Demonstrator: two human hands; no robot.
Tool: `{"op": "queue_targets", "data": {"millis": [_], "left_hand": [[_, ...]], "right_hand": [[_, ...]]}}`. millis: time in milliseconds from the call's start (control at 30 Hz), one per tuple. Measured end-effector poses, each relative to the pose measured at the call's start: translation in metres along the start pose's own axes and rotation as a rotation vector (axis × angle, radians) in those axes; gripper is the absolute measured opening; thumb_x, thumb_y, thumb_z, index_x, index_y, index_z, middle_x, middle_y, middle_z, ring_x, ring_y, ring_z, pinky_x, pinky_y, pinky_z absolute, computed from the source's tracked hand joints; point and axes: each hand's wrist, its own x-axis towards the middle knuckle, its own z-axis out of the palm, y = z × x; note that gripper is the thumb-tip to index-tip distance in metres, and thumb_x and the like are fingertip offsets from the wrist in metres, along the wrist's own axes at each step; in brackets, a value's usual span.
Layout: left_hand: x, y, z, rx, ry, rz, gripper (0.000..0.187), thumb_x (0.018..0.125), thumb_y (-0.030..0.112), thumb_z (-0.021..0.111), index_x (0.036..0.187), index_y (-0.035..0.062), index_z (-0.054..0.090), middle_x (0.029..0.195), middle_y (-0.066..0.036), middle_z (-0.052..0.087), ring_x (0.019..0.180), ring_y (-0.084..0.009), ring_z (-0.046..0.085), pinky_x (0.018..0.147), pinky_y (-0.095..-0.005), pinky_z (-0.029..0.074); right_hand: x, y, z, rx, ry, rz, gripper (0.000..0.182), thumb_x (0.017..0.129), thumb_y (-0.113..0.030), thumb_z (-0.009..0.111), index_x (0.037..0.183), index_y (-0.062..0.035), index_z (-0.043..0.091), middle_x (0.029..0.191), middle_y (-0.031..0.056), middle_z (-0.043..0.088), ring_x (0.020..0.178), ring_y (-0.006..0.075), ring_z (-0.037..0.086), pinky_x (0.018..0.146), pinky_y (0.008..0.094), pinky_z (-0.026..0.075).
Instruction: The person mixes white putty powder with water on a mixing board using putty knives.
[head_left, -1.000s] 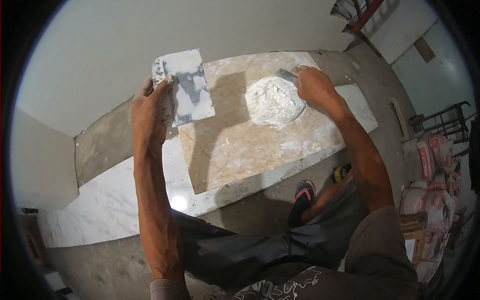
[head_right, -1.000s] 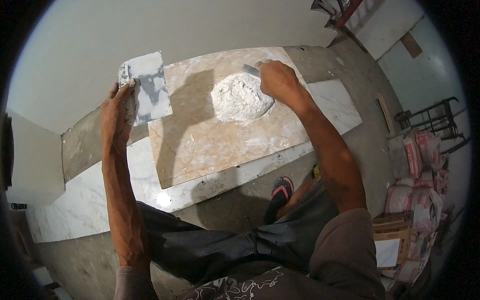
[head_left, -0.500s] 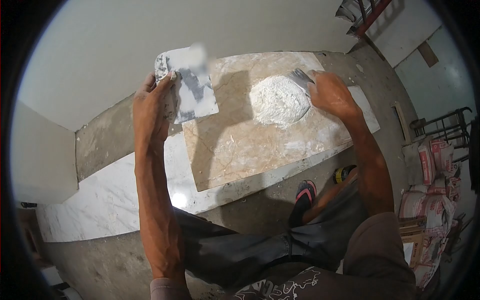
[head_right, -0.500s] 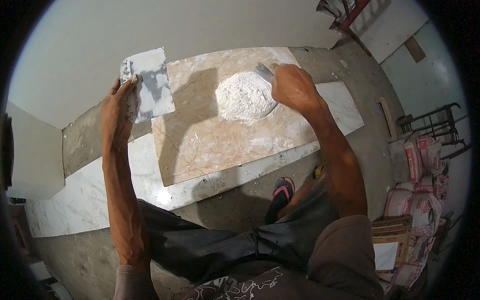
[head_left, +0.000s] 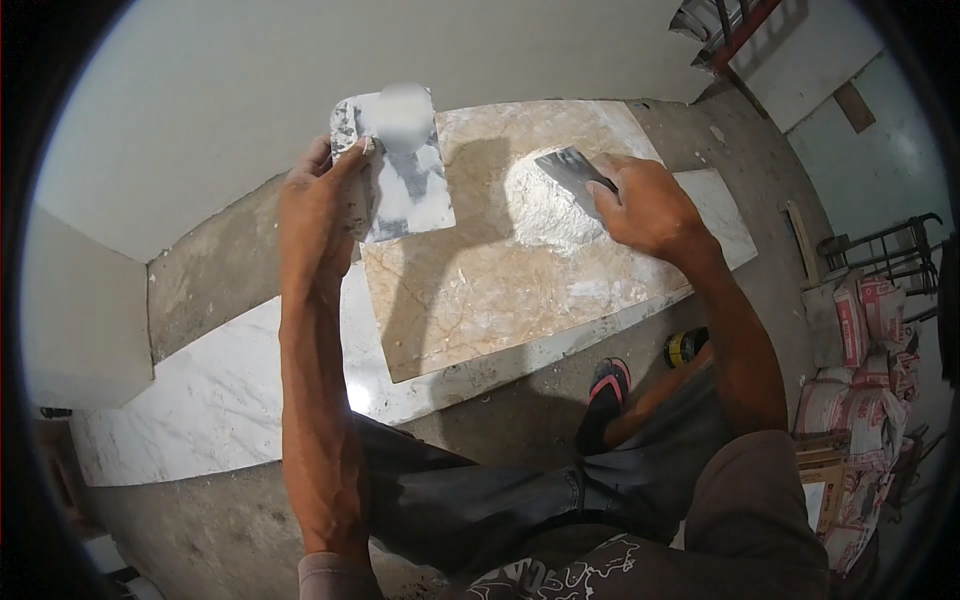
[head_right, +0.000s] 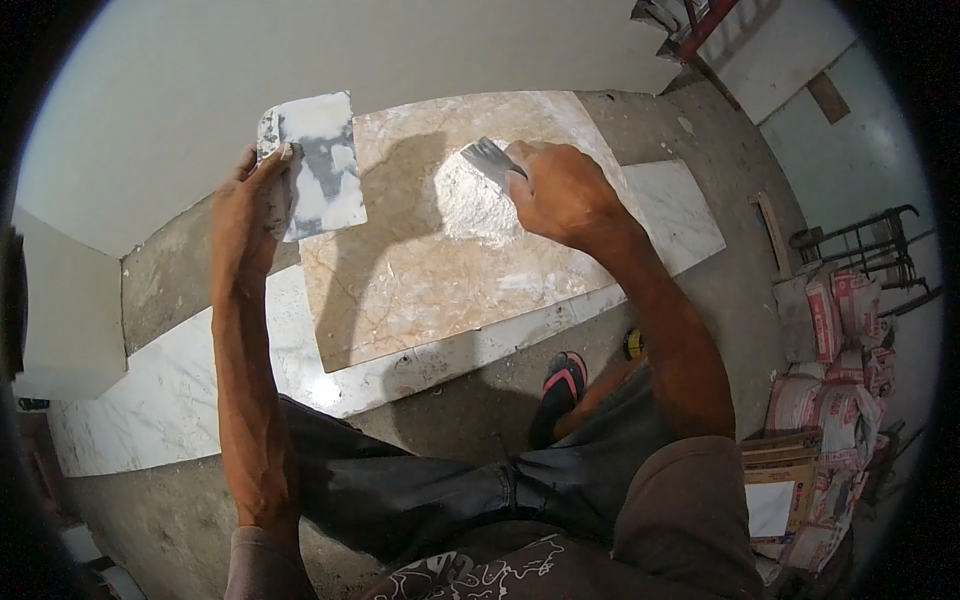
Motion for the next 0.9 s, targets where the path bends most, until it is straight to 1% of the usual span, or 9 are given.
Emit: {"op": "queue_targets", "data": {"millis": [167,300,400,467,600,667,700,800,900], "left_hand": [[-0.001,-0.006,0.003,-0.039,-0.051,0.006,0.038,0.091,0.009,0.064,0.124,-0.0087,0.055,0.102,-0.011,0.065,0.084,-0.0124,0.063,0.070,-0.0245,0.052],[-0.001,-0.011,0.005,-0.028,-0.092,0.010,0.039,0.091,0.010,0.065,0.124,-0.0082,0.056,0.102,-0.012,0.066,0.085,-0.0136,0.063,0.072,-0.0251,0.053],[-0.004,-0.029,0.021,0.042,-0.019,0.200,0.038,0.090,0.012,0.065,0.122,-0.0074,0.058,0.100,-0.014,0.067,0.085,-0.0152,0.063,0.072,-0.0258,0.053],[-0.009,-0.040,0.039,0.230,-0.007,0.447,0.034,0.091,0.012,0.061,0.119,-0.0058,0.059,0.096,-0.014,0.066,0.081,-0.0167,0.063,0.069,-0.0298,0.055],[-0.034,-0.049,0.092,0.371,-0.079,0.500,0.022,0.090,0.009,0.057,0.108,-0.0024,0.058,0.080,-0.013,0.063,0.068,-0.0194,0.063,0.057,-0.0356,0.052],[-0.048,-0.049,0.114,0.496,-0.125,0.456,0.021,0.091,0.008,0.060,0.109,-0.0025,0.058,0.081,-0.011,0.064,0.073,-0.0146,0.063,0.061,-0.0300,0.052],[-0.048,-0.057,0.123,0.512,-0.100,0.597,0.018,0.090,0.007,0.059,0.105,-0.0015,0.057,0.073,-0.011,0.061,0.066,-0.0133,0.060,0.057,-0.0317,0.049],[-0.051,-0.061,0.142,0.490,-0.061,0.731,0.016,0.087,0.006,0.059,0.101,-0.0015,0.055,0.077,-0.020,0.060,0.066,-0.0350,0.061,0.061,-0.0416,0.048],[-0.048,-0.056,0.144,0.526,-0.053,0.706,0.015,0.086,0.006,0.060,0.099,-0.0013,0.055,0.080,-0.023,0.060,0.070,-0.0420,0.060,0.064,-0.0447,0.048]], "right_hand": [[-0.001,0.002,-0.017,0.051,-0.009,0.095,0.040,0.092,-0.019,0.056,0.119,0.0093,0.058,0.109,0.0316,0.063,0.102,0.0423,0.062,0.093,0.0390,0.046],[-0.002,0.012,-0.018,0.225,0.048,0.197,0.038,0.089,-0.021,0.057,0.113,0.0085,0.061,0.102,0.0298,0.066,0.098,0.0382,0.065,0.090,0.0402,0.048],[0.002,0.032,-0.007,0.389,0.096,0.176,0.037,0.089,-0.022,0.057,0.112,0.0067,0.062,0.098,0.0268,0.067,0.093,0.0360,0.067,0.085,0.0400,0.049],[0.000,0.022,-0.013,0.547,0.081,0.230,0.036,0.088,-0.022,0.057,0.111,0.0057,0.062,0.095,0.0244,0.069,0.090,0.0348,0.068,0.082,0.0402,0.050],[0.001,0.012,-0.009,0.505,0.180,0.244,0.031,0.087,-0.021,0.057,0.104,0.0048,0.063,0.088,0.0243,0.068,0.085,0.0381,0.067,0.078,0.0418,0.050],[0.005,0.013,0.000,0.440,0.200,0.275,0.029,0.086,-0.021,0.058,0.100,0.0044,0.063,0.086,0.0256,0.067,0.085,0.0404,0.066,0.078,0.0432,0.050],[0.004,0.006,-0.002,0.411,0.234,0.247,0.029,0.085,-0.021,0.058,0.099,0.0043,0.063,0.086,0.0261,0.066,0.086,0.0413,0.066,0.078,0.0438,0.050],[-0.004,-0.018,-0.005,0.350,0.304,0.186,0.029,0.085,-0.021,0.060,0.098,0.0042,0.062,0.086,0.0274,0.065,0.088,0.0434,0.064,0.079,0.0453,0.050],[-0.009,-0.021,-0.006,0.353,0.329,0.166,0.029,0.084,-0.019,0.060,0.101,0.0043,0.061,0.090,0.0285,0.065,0.090,0.0447,0.064,0.081,0.0460,0.050]]}}
